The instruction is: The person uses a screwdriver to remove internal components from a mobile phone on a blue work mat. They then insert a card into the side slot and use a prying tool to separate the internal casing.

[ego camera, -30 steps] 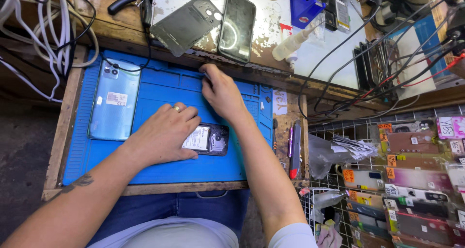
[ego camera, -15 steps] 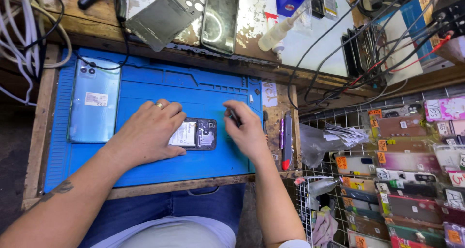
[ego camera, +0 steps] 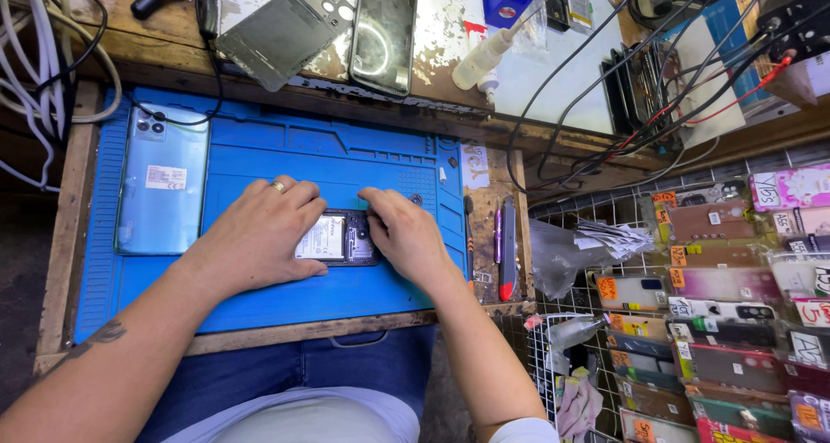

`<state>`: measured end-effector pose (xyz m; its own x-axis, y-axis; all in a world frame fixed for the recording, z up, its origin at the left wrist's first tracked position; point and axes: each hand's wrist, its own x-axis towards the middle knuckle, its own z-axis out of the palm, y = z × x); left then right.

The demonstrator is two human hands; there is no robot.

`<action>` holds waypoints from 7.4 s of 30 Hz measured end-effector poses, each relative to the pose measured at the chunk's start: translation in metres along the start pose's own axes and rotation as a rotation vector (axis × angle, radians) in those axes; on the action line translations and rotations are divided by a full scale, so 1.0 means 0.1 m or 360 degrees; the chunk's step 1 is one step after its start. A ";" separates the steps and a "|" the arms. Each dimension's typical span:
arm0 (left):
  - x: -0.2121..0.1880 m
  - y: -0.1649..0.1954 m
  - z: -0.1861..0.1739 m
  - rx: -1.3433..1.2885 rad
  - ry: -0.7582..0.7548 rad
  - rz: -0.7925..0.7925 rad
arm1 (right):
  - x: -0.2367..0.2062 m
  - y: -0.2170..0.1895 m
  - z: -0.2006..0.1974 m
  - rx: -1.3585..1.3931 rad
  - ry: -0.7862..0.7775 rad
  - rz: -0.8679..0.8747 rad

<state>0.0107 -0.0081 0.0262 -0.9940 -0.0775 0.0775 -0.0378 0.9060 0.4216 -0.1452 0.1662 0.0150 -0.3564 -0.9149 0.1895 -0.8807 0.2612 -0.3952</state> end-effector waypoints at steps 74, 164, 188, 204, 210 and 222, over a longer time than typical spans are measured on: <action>0.00 0.02 -0.01 0.0014 -0.0026 -0.0026 | -0.26 0.12 0.37 0.0688 0.0836 -0.0216; -0.01 0.00 0.03 0.0004 -0.0080 -0.0068 | -0.18 0.24 0.56 0.1775 0.0944 0.0473; 0.01 0.00 0.00 -0.0010 -0.0039 -0.0073 | -0.75 -0.06 0.52 0.0811 0.0779 -0.0209; 0.00 -0.01 0.01 -0.0014 -0.0038 -0.0059 | -0.74 -0.07 0.50 0.0775 0.0754 -0.0294; 0.00 -0.02 0.02 -0.0033 0.0019 -0.0017 | -0.73 -0.09 0.48 0.0748 0.0768 -0.0292; 0.00 -0.02 0.04 -0.0036 0.0020 -0.0029 | -0.69 -0.15 0.32 0.0674 0.0721 -0.0425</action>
<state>0.0109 -0.0088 0.0220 -0.9918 -0.0994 0.0807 -0.0536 0.8948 0.4431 -0.0974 0.2150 -0.0209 -0.3206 -0.6876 0.6515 -0.7912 -0.1837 -0.5832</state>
